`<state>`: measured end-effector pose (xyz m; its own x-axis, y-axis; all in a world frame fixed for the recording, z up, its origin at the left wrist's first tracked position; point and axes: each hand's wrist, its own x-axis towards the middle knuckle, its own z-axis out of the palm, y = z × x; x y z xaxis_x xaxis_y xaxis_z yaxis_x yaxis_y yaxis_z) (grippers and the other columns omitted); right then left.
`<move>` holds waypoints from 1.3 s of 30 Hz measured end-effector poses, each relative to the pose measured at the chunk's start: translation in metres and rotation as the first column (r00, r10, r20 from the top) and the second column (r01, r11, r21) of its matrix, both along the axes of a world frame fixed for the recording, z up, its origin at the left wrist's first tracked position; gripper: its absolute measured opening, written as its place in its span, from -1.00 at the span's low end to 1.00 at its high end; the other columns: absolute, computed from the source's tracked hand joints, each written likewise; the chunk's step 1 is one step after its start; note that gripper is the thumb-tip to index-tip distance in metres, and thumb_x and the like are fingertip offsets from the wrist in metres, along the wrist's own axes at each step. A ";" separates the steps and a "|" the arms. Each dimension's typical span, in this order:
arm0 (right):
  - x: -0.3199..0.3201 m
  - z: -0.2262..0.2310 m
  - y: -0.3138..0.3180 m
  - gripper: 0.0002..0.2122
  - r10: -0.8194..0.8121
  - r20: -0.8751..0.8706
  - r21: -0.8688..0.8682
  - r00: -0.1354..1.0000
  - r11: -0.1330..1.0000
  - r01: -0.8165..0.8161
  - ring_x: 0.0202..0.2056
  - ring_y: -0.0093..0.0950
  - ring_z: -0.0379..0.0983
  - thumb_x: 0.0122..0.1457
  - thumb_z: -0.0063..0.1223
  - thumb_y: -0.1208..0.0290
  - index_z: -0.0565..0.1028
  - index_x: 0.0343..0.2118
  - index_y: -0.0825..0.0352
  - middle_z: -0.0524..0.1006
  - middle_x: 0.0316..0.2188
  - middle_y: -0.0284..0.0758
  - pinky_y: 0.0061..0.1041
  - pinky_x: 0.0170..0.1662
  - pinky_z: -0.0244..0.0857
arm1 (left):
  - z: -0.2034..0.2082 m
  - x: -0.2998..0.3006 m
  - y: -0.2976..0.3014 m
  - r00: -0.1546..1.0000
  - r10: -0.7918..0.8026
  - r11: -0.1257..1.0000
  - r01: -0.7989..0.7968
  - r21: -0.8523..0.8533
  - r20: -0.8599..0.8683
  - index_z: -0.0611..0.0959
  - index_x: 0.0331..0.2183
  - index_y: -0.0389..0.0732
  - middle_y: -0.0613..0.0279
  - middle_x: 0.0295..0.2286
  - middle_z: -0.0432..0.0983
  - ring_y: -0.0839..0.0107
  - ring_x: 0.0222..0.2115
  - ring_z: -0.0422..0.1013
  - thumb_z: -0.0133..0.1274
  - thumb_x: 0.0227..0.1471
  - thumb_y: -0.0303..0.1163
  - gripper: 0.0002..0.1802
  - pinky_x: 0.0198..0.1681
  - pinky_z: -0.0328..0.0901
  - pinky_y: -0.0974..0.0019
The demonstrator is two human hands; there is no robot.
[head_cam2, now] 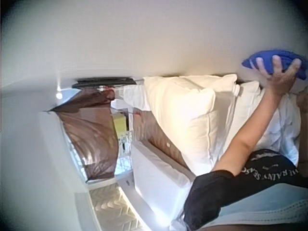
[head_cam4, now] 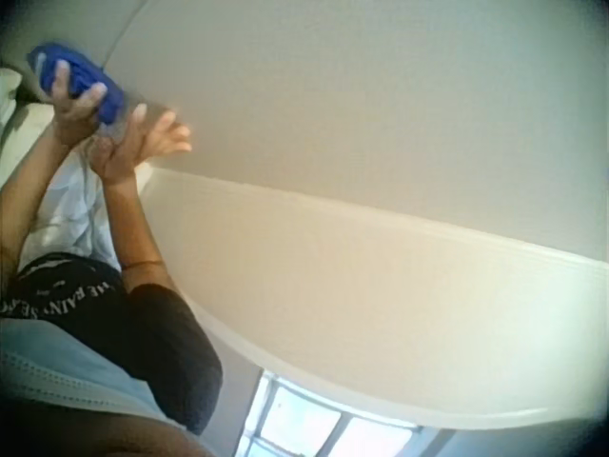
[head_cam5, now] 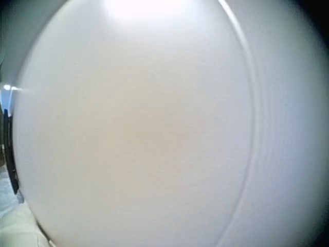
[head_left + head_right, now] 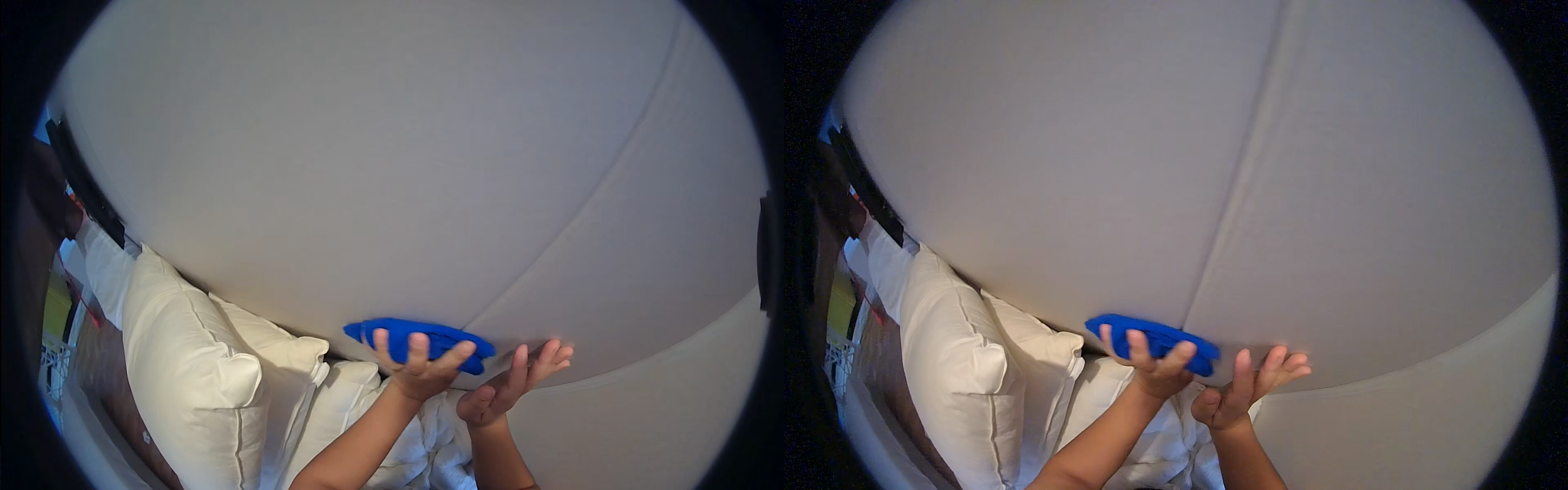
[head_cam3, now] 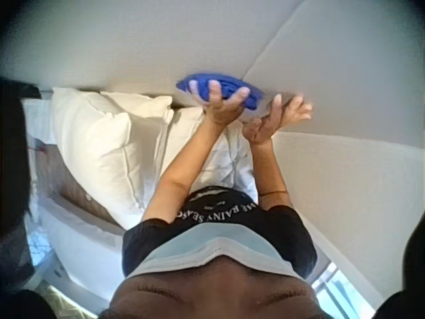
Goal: The person wipes a white wall and a window sill using a blue cloth. The person moves the cloth across the wall in circular and linear motions, then wipes the window sill near a large window.
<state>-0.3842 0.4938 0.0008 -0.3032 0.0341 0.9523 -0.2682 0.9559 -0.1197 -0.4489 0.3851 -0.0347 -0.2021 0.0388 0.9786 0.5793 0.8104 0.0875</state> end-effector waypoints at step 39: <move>0.004 0.151 0.004 -0.51 -0.266 -0.083 0.119 0.960 0.954 0.275 0.41 0.00 -0.22 0.16 0.06 0.28 0.42 0.17 0.32 0.19 0.31 -0.04 0.08 0.37 -0.50 | 0.160 -0.021 -0.002 0.931 -0.360 0.922 0.364 0.130 -0.057 0.20 0.30 -0.23 -0.16 0.32 -0.06 -0.10 0.37 -0.24 -0.65 0.16 0.42 0.04 0.36 -0.48 -0.10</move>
<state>-0.3804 0.4974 0.1522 -0.2368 -0.0175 0.9714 -0.0007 0.9998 0.0179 -0.4699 0.3834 0.1255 -0.1684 -0.0300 0.9853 0.8350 0.5268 0.1588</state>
